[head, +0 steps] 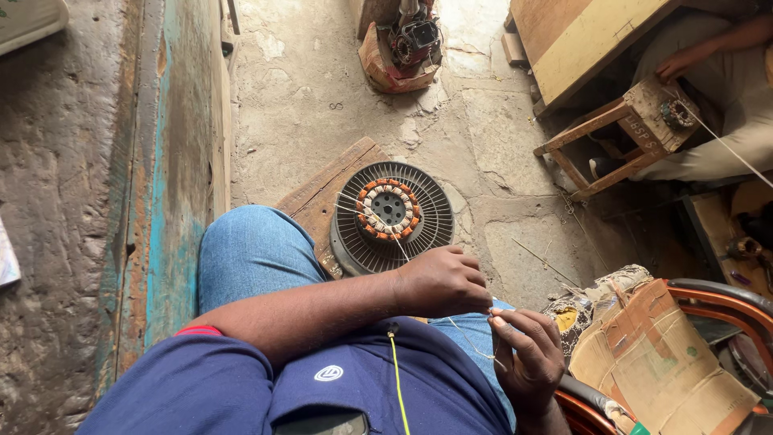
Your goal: The person sits on the floor and winds thin wire around the slots of a motor stator resting on a wooden block. They repeatedly thread the wire through the slots and pull it tight by hand.
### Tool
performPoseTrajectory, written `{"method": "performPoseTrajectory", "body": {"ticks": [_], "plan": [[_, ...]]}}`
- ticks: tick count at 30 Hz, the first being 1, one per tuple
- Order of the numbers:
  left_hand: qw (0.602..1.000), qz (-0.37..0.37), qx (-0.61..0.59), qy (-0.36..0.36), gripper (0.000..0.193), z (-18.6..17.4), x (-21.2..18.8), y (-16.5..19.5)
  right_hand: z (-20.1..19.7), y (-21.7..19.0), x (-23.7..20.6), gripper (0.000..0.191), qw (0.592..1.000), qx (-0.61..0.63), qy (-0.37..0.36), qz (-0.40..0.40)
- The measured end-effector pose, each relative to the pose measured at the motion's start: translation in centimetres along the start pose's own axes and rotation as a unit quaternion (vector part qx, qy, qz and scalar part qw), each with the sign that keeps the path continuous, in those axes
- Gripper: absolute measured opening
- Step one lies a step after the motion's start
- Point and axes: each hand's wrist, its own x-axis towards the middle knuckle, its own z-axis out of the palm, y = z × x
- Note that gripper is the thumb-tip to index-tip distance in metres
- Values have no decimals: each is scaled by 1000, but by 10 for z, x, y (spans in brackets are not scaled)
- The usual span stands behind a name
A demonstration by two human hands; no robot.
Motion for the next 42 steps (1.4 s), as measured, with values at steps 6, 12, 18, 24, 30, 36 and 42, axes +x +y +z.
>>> {"method": "performPoseTrajectory", "body": {"ticks": [6, 12, 18, 24, 30, 36, 42], "plan": [[998, -58, -9, 9, 21, 5, -2, 2, -4, 1, 3, 21, 999, -28, -7, -41], [991, -104, -68, 46, 20, 3, 0, -2, -9, 2, 13, 22, 998, -17, -8, -67], [975, -173, -136, 15, 18, -1, 9, 0, -18, 4, 14, 21, 997, -8, -10, -70], [968, -196, -153, 15, 14, -6, 11, 2, -17, 4, 12, 19, 997, 0, -4, -71], [969, -205, -135, 9, 16, -2, 6, -2, -15, 2, 8, 18, 997, -2, -4, -71], [965, -222, -141, -11, 17, 0, 3, -5, -13, 2, 7, 19, 997, -6, -5, -78], [952, -274, -135, -20, 22, -2, 1, -8, -16, -2, 8, 21, 996, -8, -1, -92]]}}
